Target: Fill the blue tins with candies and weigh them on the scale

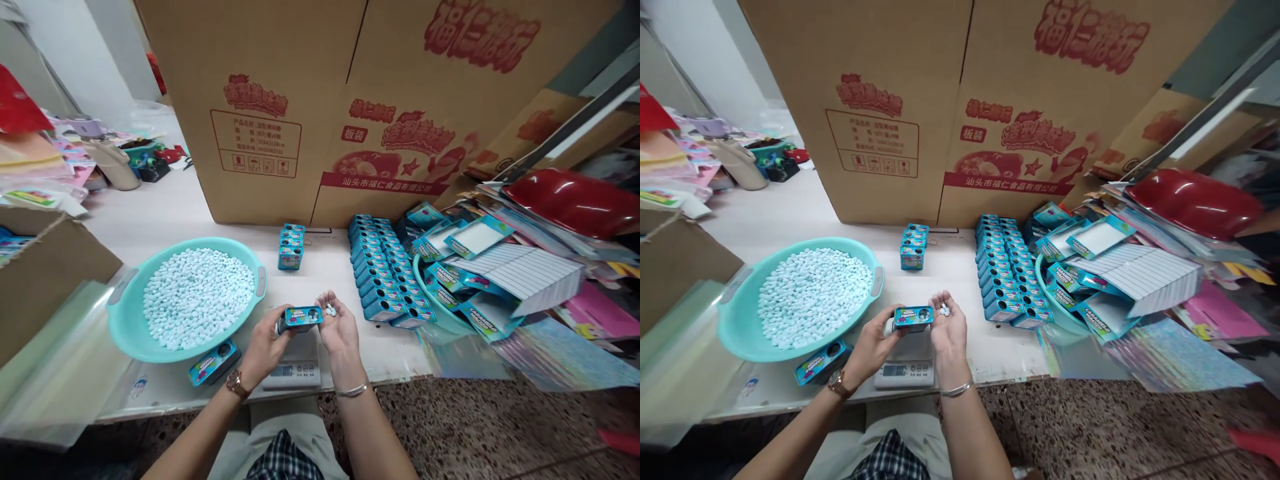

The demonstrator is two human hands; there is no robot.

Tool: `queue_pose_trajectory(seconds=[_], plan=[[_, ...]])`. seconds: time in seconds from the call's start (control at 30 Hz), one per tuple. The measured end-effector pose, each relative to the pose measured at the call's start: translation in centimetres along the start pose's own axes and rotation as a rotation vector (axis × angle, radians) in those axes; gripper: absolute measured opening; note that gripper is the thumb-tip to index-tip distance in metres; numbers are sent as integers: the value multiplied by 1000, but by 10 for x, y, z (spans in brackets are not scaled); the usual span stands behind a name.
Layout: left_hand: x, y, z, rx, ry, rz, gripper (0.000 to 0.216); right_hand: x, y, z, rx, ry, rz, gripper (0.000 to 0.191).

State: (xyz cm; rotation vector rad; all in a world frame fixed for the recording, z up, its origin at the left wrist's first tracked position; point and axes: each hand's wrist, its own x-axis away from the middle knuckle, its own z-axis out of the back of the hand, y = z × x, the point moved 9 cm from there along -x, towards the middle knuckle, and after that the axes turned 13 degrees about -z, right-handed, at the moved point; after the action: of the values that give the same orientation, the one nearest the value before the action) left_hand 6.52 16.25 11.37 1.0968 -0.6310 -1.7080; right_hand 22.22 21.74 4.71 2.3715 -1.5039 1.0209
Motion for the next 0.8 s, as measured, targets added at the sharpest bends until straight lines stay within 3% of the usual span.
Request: queue_pose_trajectory(seconds=[0.3, 0.53, 0.7, 0.8], plan=[[-1, -1, 3, 34, -3, -29, 39, -1, 1, 6, 2, 52, 17, 19], [9, -25, -6, 104, -53, 31, 40, 3, -11, 17, 20, 68, 50, 14], [17, -22, 2, 126, -46, 73, 80, 8, -23, 27, 39, 106, 84, 12], [19, -7, 17, 117, 0, 56, 88, 13, -33, 34, 67, 147, 134, 15]])
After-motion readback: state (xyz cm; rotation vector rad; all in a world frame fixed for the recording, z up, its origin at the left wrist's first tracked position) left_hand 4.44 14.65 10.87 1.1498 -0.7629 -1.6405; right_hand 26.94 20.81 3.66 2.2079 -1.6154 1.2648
